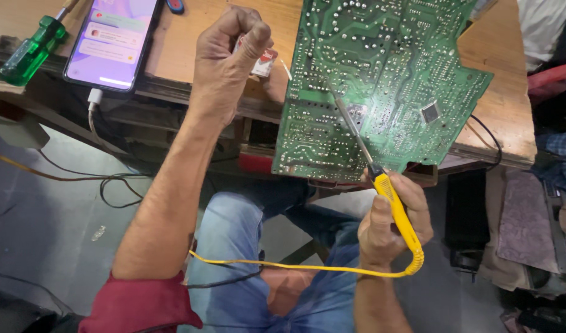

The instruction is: The person solders a green circuit board using a soldering iron and solder wire. They hold the board steady with one hand while applying solder to multiple points on the board with the other hand.

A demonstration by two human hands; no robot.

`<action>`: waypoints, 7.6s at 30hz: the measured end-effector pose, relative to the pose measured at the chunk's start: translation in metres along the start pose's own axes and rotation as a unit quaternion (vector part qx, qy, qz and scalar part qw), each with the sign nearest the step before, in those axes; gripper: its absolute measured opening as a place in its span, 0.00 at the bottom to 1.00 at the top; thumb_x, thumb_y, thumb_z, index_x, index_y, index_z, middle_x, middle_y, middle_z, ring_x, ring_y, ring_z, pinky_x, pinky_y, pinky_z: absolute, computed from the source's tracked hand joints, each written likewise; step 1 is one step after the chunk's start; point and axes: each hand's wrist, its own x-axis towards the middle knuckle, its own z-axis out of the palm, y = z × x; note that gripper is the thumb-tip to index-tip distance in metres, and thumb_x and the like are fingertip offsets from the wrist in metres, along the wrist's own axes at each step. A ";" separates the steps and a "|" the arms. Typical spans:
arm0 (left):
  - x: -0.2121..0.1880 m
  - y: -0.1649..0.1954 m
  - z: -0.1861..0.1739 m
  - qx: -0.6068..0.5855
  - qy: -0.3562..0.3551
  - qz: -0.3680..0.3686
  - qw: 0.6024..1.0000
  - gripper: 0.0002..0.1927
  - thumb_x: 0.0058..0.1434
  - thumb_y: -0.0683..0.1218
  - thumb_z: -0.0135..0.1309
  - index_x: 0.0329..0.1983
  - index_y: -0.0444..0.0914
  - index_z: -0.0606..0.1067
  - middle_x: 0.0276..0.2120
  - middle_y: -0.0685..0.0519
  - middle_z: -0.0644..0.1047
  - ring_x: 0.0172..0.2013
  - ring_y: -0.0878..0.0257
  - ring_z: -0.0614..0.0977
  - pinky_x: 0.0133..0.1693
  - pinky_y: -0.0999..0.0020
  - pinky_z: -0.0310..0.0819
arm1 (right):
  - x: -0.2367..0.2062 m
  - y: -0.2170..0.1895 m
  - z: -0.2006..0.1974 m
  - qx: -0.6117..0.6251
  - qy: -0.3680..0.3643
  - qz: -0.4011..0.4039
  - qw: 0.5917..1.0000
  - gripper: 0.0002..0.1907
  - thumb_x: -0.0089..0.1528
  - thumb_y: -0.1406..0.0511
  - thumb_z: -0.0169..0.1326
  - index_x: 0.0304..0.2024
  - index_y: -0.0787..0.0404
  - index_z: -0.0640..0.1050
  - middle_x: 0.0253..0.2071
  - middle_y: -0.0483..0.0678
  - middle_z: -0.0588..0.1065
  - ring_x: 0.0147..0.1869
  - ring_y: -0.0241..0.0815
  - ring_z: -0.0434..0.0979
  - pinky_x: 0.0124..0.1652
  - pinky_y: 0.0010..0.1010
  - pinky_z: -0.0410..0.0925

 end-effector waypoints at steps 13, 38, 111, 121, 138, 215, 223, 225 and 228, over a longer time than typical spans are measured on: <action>0.005 0.008 0.004 -0.036 0.024 -0.055 0.998 0.17 0.73 0.53 0.59 0.45 0.32 0.81 0.38 0.51 0.82 0.38 0.69 0.80 0.41 0.73 0.77 | 0.005 -0.005 0.004 0.009 0.001 0.000 1.000 0.14 0.68 0.68 0.58 0.52 0.74 0.75 0.49 0.60 0.75 0.47 0.52 0.81 0.50 0.43 0.80; -0.006 0.019 0.014 0.113 0.026 0.001 0.993 0.04 0.71 0.40 0.62 0.39 0.36 0.79 0.31 0.64 0.74 0.31 0.79 0.71 0.33 0.81 0.62 | 0.017 0.007 0.020 -0.005 -0.020 0.012 1.000 0.14 0.67 0.72 0.59 0.54 0.73 0.75 0.52 0.59 0.74 0.53 0.48 0.79 0.57 0.38 0.76; -0.010 0.009 0.011 0.115 -0.027 0.028 0.993 0.04 0.72 0.36 0.58 0.40 0.34 0.76 0.51 0.50 0.82 0.40 0.76 0.80 0.40 0.81 0.75 | 0.043 0.023 0.001 0.107 -0.048 0.113 0.987 0.15 0.69 0.70 0.60 0.55 0.75 0.76 0.51 0.59 0.77 0.52 0.52 0.82 0.57 0.46 0.78; -0.010 0.014 0.014 0.115 -0.019 0.010 0.993 0.04 0.70 0.35 0.58 0.38 0.33 0.76 0.51 0.51 0.82 0.32 0.80 0.72 0.33 0.83 0.63 | 0.042 0.023 0.001 0.105 -0.059 0.093 0.988 0.13 0.69 0.73 0.58 0.55 0.74 0.77 0.51 0.59 0.76 0.53 0.48 0.80 0.58 0.44 0.76; -0.010 0.013 0.012 0.130 -0.028 0.022 0.991 0.03 0.71 0.36 0.58 0.39 0.34 0.77 0.52 0.51 0.82 0.35 0.79 0.76 0.35 0.83 0.69 | 0.043 0.023 -0.001 0.102 -0.057 0.098 0.988 0.12 0.69 0.73 0.58 0.54 0.74 0.76 0.51 0.59 0.77 0.53 0.48 0.80 0.59 0.45 0.76; -0.010 0.020 0.015 0.153 -0.016 0.015 0.988 0.02 0.69 0.37 0.58 0.39 0.33 0.77 0.50 0.50 0.83 0.33 0.79 0.77 0.33 0.83 0.69 | 0.036 0.022 0.003 0.051 -0.045 0.077 0.995 0.17 0.67 0.68 0.59 0.52 0.78 0.76 0.48 0.57 0.78 0.49 0.46 0.81 0.59 0.41 0.76; -0.011 0.019 0.014 0.126 -0.011 0.014 0.992 0.04 0.69 0.36 0.57 0.38 0.35 0.75 0.50 0.49 0.83 0.31 0.80 0.72 0.32 0.84 0.64 | 0.031 0.018 -0.004 -0.042 -0.058 0.070 0.995 0.20 0.68 0.66 0.61 0.54 0.79 0.77 0.46 0.57 0.79 0.47 0.43 0.80 0.54 0.28 0.72; -0.011 0.019 0.014 0.131 -0.012 0.019 0.991 0.04 0.70 0.36 0.57 0.39 0.35 0.75 0.51 0.49 0.83 0.33 0.80 0.74 0.34 0.83 0.68 | 0.031 0.015 0.000 -0.003 -0.042 0.059 0.997 0.19 0.67 0.65 0.61 0.53 0.78 0.77 0.45 0.56 0.79 0.46 0.43 0.81 0.54 0.30 0.74; -0.012 0.020 0.013 0.136 -0.011 0.018 0.990 0.04 0.69 0.36 0.57 0.38 0.35 0.75 0.50 0.49 0.83 0.33 0.80 0.73 0.34 0.83 0.67 | 0.036 0.008 0.008 0.055 -0.033 0.018 0.998 0.17 0.67 0.65 0.61 0.52 0.73 0.77 0.48 0.55 0.78 0.48 0.45 0.82 0.54 0.35 0.78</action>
